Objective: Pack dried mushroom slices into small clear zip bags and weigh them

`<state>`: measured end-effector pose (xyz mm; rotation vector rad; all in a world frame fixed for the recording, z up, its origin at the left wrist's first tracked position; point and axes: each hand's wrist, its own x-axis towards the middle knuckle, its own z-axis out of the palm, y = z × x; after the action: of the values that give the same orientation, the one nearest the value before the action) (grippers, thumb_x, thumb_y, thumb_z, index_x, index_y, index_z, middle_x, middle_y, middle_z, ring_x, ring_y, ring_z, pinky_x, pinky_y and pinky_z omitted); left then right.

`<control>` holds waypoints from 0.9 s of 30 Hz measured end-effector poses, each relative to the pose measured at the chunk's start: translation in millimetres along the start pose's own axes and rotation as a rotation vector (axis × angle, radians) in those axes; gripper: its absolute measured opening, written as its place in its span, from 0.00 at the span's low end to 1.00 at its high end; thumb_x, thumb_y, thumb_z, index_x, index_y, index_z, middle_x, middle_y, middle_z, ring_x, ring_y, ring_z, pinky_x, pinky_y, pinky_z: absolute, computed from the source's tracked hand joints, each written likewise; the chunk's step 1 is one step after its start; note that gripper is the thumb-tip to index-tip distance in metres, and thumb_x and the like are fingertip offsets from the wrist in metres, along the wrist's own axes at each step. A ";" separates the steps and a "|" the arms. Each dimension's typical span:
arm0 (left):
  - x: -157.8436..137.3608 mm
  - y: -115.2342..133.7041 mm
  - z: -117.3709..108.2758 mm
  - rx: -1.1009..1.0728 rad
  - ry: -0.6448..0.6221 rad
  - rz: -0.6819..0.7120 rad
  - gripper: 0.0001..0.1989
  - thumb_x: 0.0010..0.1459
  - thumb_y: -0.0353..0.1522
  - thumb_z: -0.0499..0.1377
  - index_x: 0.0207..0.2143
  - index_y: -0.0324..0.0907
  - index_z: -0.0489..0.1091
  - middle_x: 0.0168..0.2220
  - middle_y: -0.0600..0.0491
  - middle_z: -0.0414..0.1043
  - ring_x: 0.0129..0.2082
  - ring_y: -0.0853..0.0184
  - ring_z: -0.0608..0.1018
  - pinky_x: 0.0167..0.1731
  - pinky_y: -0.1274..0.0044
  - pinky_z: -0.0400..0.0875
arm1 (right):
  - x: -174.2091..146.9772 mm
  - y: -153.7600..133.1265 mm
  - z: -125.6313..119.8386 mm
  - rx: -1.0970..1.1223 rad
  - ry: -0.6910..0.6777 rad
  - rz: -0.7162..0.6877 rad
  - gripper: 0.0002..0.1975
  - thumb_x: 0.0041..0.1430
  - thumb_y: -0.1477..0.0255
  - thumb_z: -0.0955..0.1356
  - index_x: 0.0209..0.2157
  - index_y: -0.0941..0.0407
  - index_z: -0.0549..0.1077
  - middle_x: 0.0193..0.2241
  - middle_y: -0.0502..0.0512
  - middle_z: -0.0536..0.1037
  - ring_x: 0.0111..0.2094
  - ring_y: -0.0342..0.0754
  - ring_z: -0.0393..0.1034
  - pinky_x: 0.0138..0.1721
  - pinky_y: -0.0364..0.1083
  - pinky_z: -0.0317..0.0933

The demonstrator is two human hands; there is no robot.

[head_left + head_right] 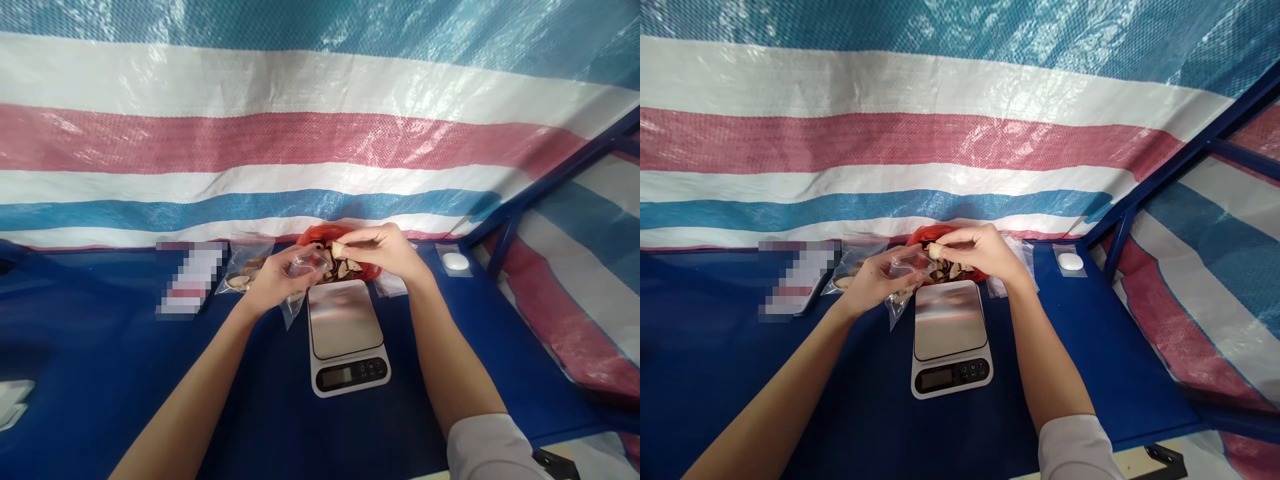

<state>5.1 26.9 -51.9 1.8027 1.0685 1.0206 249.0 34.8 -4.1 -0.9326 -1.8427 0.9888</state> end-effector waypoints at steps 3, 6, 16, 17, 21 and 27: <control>-0.6 3.1 4.5 -0.011 -0.055 0.028 0.32 0.52 0.44 0.70 0.57 0.41 0.74 0.56 0.44 0.76 0.58 0.51 0.75 0.61 0.61 0.68 | -2.0 -11.7 4.9 -0.012 -0.100 -0.039 0.11 0.58 0.63 0.74 0.40 0.53 0.84 0.37 0.52 0.84 0.37 0.49 0.79 0.40 0.47 0.73; -0.5 5.7 7.5 -0.007 -0.096 0.093 0.28 0.53 0.42 0.70 0.55 0.41 0.76 0.56 0.43 0.75 0.57 0.52 0.76 0.61 0.61 0.67 | -2.3 -19.8 11.8 -0.149 -0.167 -0.086 0.10 0.61 0.65 0.72 0.39 0.54 0.84 0.35 0.51 0.84 0.36 0.47 0.77 0.40 0.45 0.71; 0.9 6.6 9.6 -0.026 -0.164 0.230 0.19 0.56 0.37 0.69 0.49 0.42 0.77 0.48 0.46 0.79 0.49 0.58 0.79 0.51 0.67 0.73 | -0.5 -27.2 18.5 -0.434 -0.185 -0.103 0.09 0.64 0.70 0.70 0.39 0.51 0.85 0.36 0.49 0.84 0.36 0.45 0.75 0.41 0.44 0.64; 1.0 6.5 9.7 -0.017 -0.160 0.234 0.19 0.56 0.37 0.69 0.49 0.42 0.77 0.48 0.47 0.80 0.49 0.58 0.79 0.52 0.67 0.73 | -0.1 -27.0 18.8 -0.444 -0.193 -0.105 0.09 0.64 0.70 0.70 0.39 0.51 0.85 0.35 0.49 0.84 0.36 0.45 0.75 0.41 0.44 0.64; 1.6 4.4 9.3 0.016 -0.147 0.238 0.20 0.55 0.37 0.70 0.49 0.41 0.77 0.47 0.47 0.80 0.48 0.58 0.79 0.53 0.66 0.72 | 2.0 -24.3 24.6 -0.505 -0.222 -0.131 0.09 0.65 0.69 0.70 0.38 0.49 0.85 0.37 0.50 0.83 0.37 0.46 0.75 0.41 0.46 0.63; 0.9 3.6 7.6 0.020 -0.127 0.184 0.23 0.52 0.40 0.71 0.50 0.42 0.77 0.50 0.45 0.80 0.53 0.54 0.78 0.58 0.62 0.69 | 1.8 -21.7 26.2 -0.491 -0.232 -0.096 0.08 0.62 0.73 0.71 0.39 0.48 0.84 0.35 0.49 0.83 0.35 0.46 0.74 0.38 0.45 0.62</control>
<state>13.3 24.8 -51.3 1.9829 0.8510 0.9907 220.1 20.3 6.5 -1.0315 -2.3653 0.6116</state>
